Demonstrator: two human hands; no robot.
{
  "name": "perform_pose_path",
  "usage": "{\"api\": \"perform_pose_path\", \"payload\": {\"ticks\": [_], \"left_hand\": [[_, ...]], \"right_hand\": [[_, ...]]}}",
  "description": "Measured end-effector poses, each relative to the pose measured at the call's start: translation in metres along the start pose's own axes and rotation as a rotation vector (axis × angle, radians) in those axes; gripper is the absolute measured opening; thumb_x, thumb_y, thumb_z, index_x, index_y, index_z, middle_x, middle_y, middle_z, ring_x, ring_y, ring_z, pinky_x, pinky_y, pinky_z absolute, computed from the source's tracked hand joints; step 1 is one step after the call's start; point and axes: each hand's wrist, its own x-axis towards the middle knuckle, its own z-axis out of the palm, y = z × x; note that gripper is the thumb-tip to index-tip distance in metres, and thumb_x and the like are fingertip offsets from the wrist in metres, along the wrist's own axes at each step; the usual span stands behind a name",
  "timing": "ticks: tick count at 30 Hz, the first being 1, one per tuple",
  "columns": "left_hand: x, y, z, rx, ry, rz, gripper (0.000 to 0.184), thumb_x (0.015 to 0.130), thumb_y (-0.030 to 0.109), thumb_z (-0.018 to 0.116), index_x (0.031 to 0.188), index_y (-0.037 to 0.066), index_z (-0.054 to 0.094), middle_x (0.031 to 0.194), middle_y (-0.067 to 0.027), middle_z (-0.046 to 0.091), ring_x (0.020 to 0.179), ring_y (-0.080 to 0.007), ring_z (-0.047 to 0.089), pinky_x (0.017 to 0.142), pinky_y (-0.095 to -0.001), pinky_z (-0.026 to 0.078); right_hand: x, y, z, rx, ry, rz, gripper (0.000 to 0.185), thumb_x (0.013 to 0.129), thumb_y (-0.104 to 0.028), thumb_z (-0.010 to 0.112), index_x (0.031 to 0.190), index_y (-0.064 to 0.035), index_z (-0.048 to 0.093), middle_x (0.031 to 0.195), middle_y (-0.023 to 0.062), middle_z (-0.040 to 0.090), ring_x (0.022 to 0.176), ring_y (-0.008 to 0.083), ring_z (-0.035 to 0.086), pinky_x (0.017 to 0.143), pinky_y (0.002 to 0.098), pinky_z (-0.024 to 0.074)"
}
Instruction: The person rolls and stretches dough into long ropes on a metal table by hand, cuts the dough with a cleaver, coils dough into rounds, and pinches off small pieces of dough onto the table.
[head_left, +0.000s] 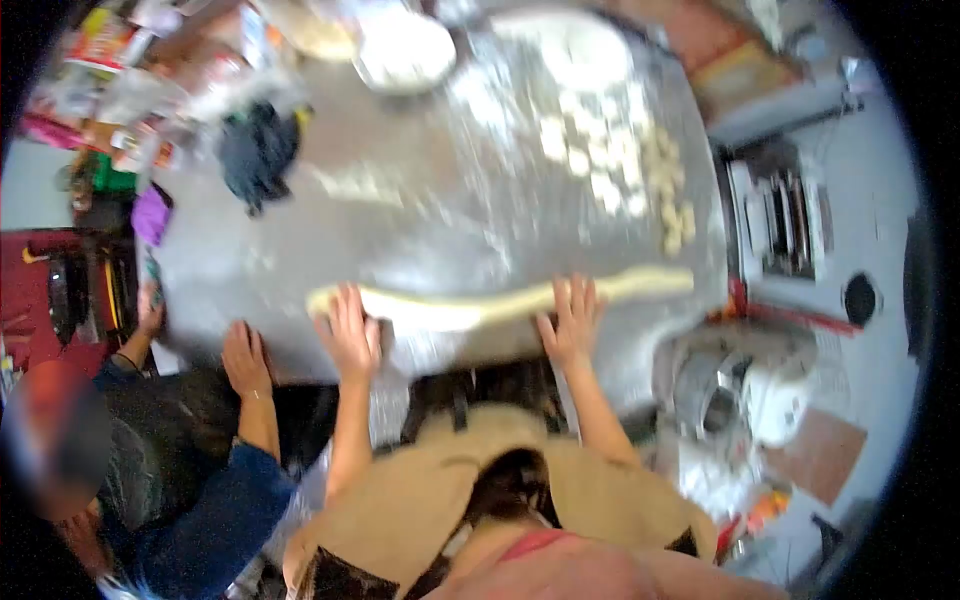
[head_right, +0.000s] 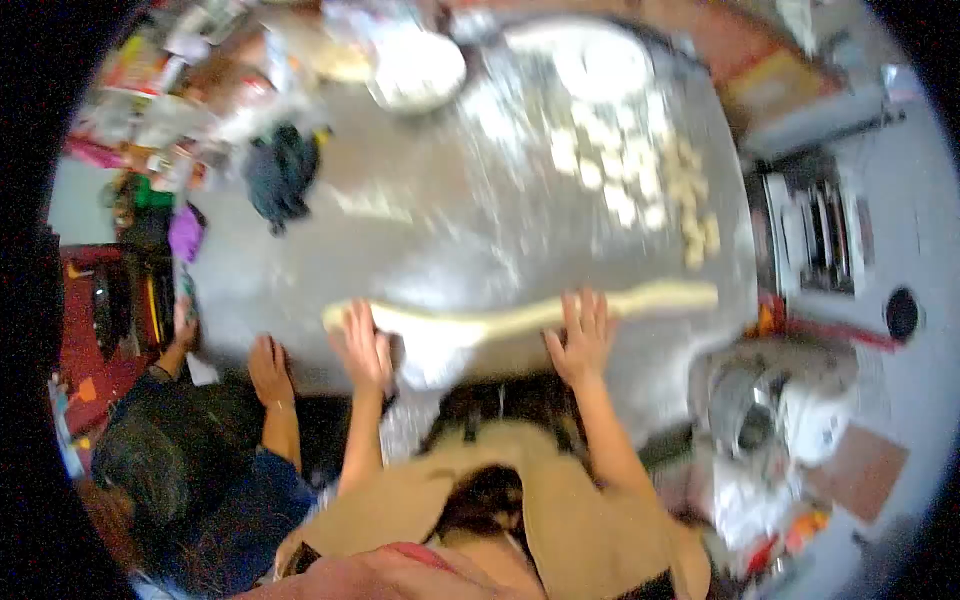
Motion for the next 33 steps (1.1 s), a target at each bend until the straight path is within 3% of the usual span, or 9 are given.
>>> {"api": "perform_pose_path", "payload": {"ticks": [2, 6, 13, 17, 20, 23, 24, 26, 33], "left_hand": [[0.036, -0.006, -0.005, -0.020, -0.043, -0.053, 0.053, 0.100, 0.039, 0.031, 0.144, 0.010, 0.041, 0.150, -0.0116, 0.038, 0.141, -0.0313, 0.031, 0.116, -0.0548, 0.009], [0.136, -0.016, -0.002, -0.048, 0.199, -0.118, 0.049, 0.094, 0.032, 0.045, 0.136, 0.008, 0.048, 0.143, -0.0144, 0.045, 0.132, -0.0316, 0.039, 0.109, -0.0566, 0.023], [0.009, -0.017, -0.018, -0.064, 0.008, -0.265, 0.052, 0.095, 0.035, 0.042, 0.143, 0.014, 0.041, 0.151, -0.0118, 0.035, 0.139, -0.0340, 0.029, 0.111, -0.0584, 0.017], [0.037, -0.051, -0.006, -0.108, 0.096, -0.188, 0.052, 0.096, 0.032, 0.040, 0.143, 0.010, 0.040, 0.150, -0.0126, 0.036, 0.138, -0.0330, 0.030, 0.112, -0.0608, 0.014], [0.101, -0.024, -0.034, 0.092, -0.070, -0.429, 0.044, 0.092, 0.025, 0.047, 0.131, 0.003, 0.047, 0.135, -0.0164, 0.046, 0.129, -0.0328, 0.039, 0.108, -0.0533, 0.023], [0.163, 0.035, 0.066, -0.377, -0.227, -0.296, 0.029, 0.085, 0.017, 0.060, 0.109, 0.001, 0.063, 0.102, -0.0185, 0.065, 0.107, -0.0332, 0.056, 0.092, -0.0489, 0.041], [0.156, 0.142, 0.025, -0.194, 0.385, 0.255, 0.042, 0.090, 0.021, 0.052, 0.127, 0.001, 0.052, 0.132, -0.0201, 0.051, 0.126, -0.0379, 0.045, 0.108, -0.0492, 0.030], [0.140, 0.265, -0.008, -0.297, 0.132, 0.495, 0.050, 0.092, 0.037, 0.049, 0.133, 0.008, 0.049, 0.141, -0.0169, 0.044, 0.134, -0.0370, 0.035, 0.111, -0.0528, 0.025], [0.023, 0.236, 0.035, -0.182, -0.033, 0.419, 0.059, 0.094, 0.043, 0.045, 0.141, 0.006, 0.042, 0.146, -0.0146, 0.041, 0.134, -0.0313, 0.038, 0.113, -0.0480, 0.024]], "right_hand": [[0.074, -0.009, -0.011, -0.085, -0.226, 0.122, 0.069, 0.089, -0.051, 0.050, 0.146, -0.0156, 0.038, 0.153, 0.0147, 0.030, 0.141, 0.0372, 0.025, 0.114, 0.0568, 0.0161], [0.198, -0.001, 0.009, 0.054, 0.122, 0.120, 0.061, 0.093, -0.047, 0.045, 0.140, -0.0082, 0.044, 0.148, 0.0199, 0.036, 0.137, 0.0409, 0.029, 0.115, 0.0481, 0.0200], [0.000, 0.021, -0.006, 0.035, 0.045, -0.013, 0.066, 0.086, -0.054, 0.053, 0.138, -0.0136, 0.049, 0.146, 0.0188, 0.039, 0.138, 0.0390, 0.031, 0.112, 0.0602, 0.0178], [0.069, 0.021, -0.007, 0.071, -0.080, 0.027, 0.065, 0.087, -0.053, 0.052, 0.140, -0.0144, 0.046, 0.150, 0.0180, 0.033, 0.140, 0.0387, 0.027, 0.113, 0.0566, 0.0186], [0.165, 0.013, 0.012, 0.172, -0.036, 0.050, 0.065, 0.089, -0.050, 0.051, 0.142, -0.0133, 0.043, 0.153, 0.0203, 0.027, 0.141, 0.0399, 0.023, 0.115, 0.0535, 0.0172], [0.205, 0.003, 0.022, 0.103, -0.005, 0.017, 0.065, 0.090, -0.048, 0.051, 0.143, -0.0115, 0.041, 0.152, 0.0220, 0.027, 0.141, 0.0424, 0.022, 0.115, 0.0537, 0.0161], [0.205, 0.004, 0.023, 0.095, 0.022, -0.027, 0.066, 0.090, -0.047, 0.051, 0.143, -0.0113, 0.040, 0.152, 0.0216, 0.027, 0.141, 0.0432, 0.021, 0.115, 0.0540, 0.0161], [0.181, 0.020, 0.016, 0.097, 0.013, -0.163, 0.066, 0.087, -0.045, 0.053, 0.143, -0.0114, 0.040, 0.152, 0.0210, 0.028, 0.141, 0.0423, 0.021, 0.114, 0.0549, 0.0159], [0.018, 0.070, -0.021, 0.104, 0.053, -0.165, 0.062, 0.085, -0.046, 0.058, 0.134, -0.0094, 0.050, 0.143, 0.0229, 0.040, 0.134, 0.0409, 0.035, 0.107, 0.0589, 0.0277]]}}
